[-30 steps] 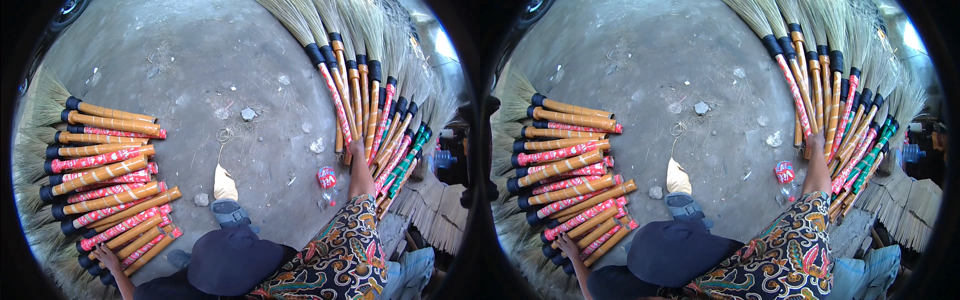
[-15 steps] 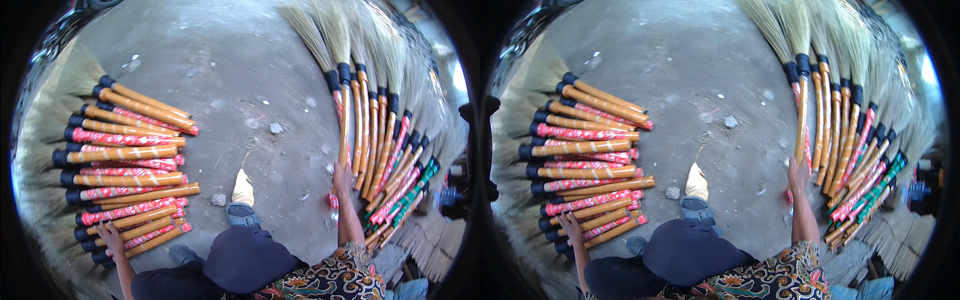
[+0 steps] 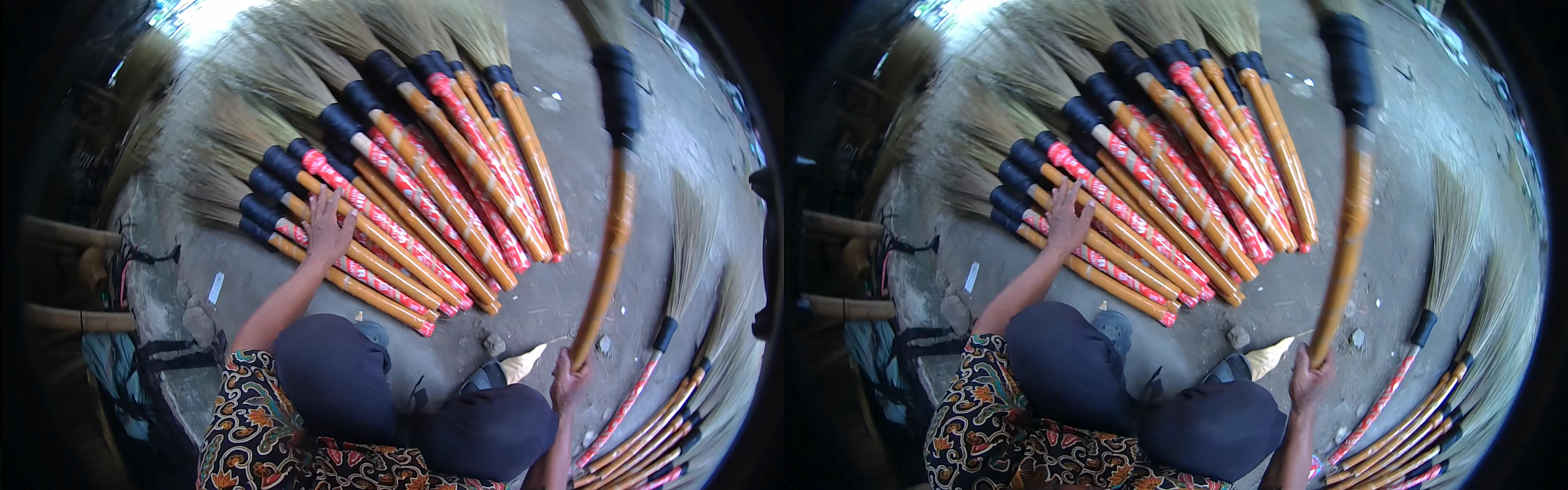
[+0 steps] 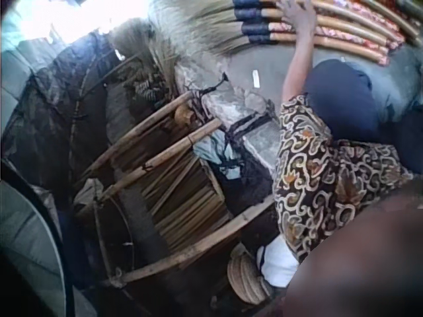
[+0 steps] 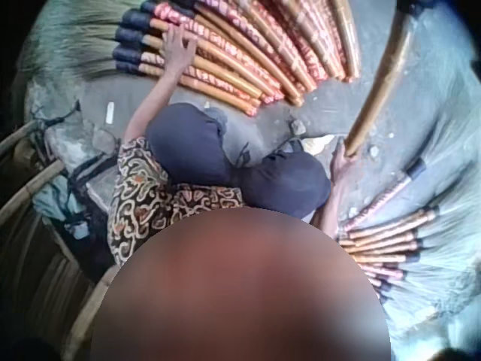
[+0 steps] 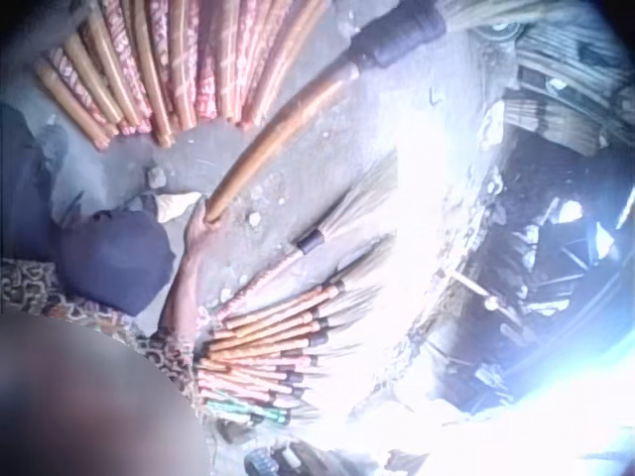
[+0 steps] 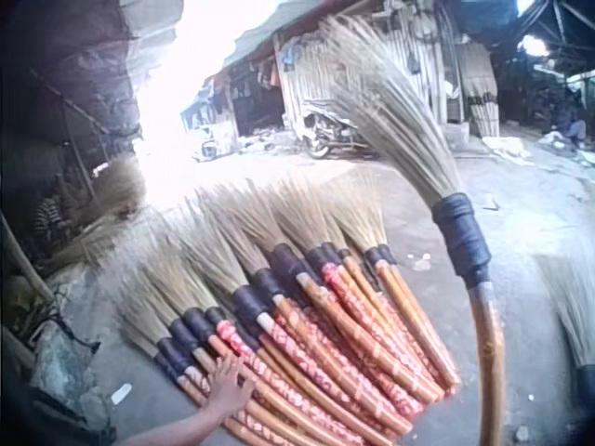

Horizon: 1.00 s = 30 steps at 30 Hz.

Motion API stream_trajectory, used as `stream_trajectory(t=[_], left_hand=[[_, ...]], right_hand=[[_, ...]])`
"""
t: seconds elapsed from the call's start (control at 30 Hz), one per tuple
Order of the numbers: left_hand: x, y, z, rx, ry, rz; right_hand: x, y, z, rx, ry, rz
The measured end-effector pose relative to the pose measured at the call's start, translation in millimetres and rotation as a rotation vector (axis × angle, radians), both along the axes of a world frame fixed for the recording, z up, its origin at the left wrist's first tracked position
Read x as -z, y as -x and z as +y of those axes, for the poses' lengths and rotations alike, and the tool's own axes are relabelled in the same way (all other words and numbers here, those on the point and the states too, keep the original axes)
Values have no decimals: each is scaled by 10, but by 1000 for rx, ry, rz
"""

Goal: The person sits on the floor and arranges multiple brooms with patterned handles into neat rows. They pick up each broom, align it with others, and place it down, repeating the process to form organized groups.

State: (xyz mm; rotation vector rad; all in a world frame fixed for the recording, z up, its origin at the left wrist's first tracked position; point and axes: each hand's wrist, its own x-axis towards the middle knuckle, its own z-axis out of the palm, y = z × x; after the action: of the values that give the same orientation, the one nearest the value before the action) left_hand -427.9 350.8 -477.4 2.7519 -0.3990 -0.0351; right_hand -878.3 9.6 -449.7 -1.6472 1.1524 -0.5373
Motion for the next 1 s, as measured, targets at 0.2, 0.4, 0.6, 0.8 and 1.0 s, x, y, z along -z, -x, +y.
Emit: stream_trajectory(t=[0.2, 0.4, 0.6, 0.8, 1.0], left_hand=[[-452, 77, 135, 64, 289, -287], [-464, -139, -120, 253, 151, -427], [13, -314, -350, 326, -221, -312], [217, -435, -205, 423, -185, -438], [293, -546, -218, 495, -135, -424]], right_hand=[[-111, -1605, 299, -610, 129, -90], [95, -2397, 746, -920, 654, 115], [356, -1539, 37, -547, 632, 64], [1035, 941, -1541, 249, 564, 724], [1487, 3247, -1655, 697, 208, 1248]])
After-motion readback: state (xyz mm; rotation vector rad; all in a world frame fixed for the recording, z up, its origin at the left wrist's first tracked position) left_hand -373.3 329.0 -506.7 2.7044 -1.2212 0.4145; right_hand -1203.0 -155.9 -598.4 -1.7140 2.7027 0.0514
